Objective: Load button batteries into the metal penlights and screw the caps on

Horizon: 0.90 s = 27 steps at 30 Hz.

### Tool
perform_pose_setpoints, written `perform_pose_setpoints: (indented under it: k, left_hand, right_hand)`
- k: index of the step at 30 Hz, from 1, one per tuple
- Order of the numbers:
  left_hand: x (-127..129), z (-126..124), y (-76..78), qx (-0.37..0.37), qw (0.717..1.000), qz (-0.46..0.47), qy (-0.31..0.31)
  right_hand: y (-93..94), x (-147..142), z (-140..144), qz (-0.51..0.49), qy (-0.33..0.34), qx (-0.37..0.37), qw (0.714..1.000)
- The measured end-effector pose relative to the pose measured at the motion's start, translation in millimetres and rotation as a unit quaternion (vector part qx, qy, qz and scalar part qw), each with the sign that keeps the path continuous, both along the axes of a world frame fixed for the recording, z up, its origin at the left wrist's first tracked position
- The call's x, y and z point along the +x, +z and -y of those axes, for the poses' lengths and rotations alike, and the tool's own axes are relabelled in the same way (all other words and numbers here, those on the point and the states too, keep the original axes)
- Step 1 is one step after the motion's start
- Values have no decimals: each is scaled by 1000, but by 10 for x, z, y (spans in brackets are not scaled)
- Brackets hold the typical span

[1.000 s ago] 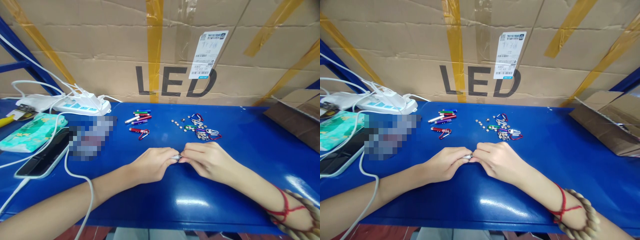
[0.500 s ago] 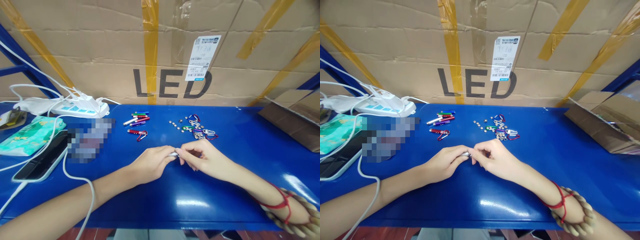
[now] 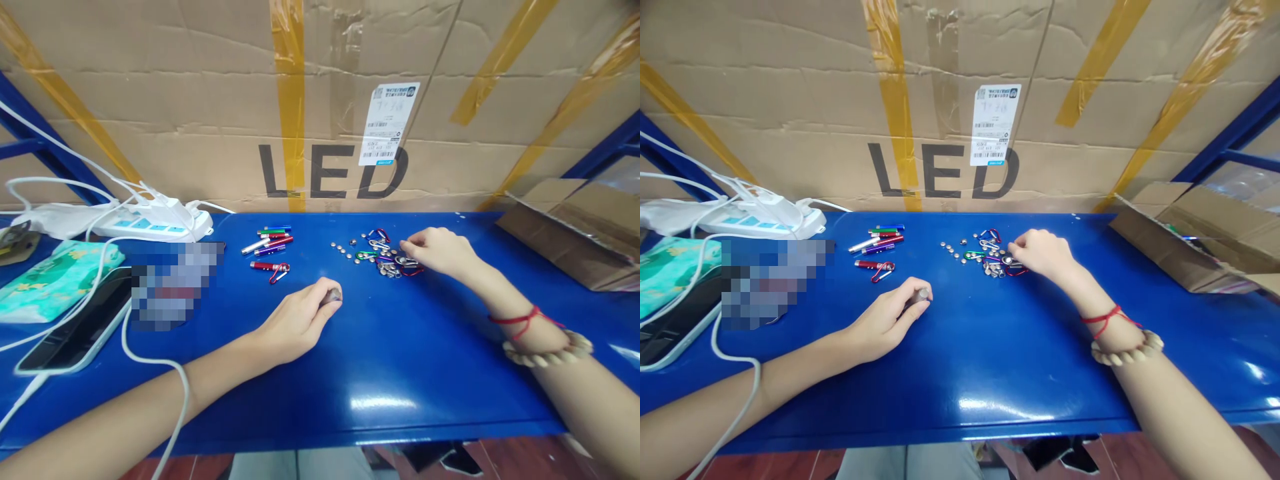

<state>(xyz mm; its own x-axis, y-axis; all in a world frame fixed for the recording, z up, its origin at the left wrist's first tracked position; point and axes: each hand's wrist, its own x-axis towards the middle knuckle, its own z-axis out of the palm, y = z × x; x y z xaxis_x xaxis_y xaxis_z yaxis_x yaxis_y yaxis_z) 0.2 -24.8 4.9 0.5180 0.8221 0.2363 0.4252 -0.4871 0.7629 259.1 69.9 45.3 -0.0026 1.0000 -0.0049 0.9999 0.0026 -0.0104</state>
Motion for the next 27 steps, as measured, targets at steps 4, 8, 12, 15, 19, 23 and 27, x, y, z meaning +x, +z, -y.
perform_pose_setpoints:
  k: [4, 8, 12, 15, 19, 23, 27]
  left_hand:
    - [10, 10, 21, 15, 1000, -3, -7]
    - [13, 10, 19, 21, 1000, 4, -13]
    - [9, 11, 17, 25, 999, 9, -19]
    - [6, 12, 20, 21, 1000, 11, -16]
    - [0, 11, 26, 12, 1000, 11, -11]
    - [-4, 6, 26, 14, 1000, 9, -10]
    - [2, 9, 24, 20, 1000, 9, -8]
  right_hand:
    - [-63, 64, -72, -1, 0, -48, 999]
    - [-60, 108, -75, -48, 21, -34, 998]
    - [-21, 162, -46, -154, 174, -63, 971]
    - [-30, 202, -49, -206, 260, -113, 937]
    - [-97, 235, -100, -214, 267, -142, 929]
    - [-123, 221, -114, -207, 255, -131, 935]
    - [-82, 189, -79, -173, 257, -98, 946]
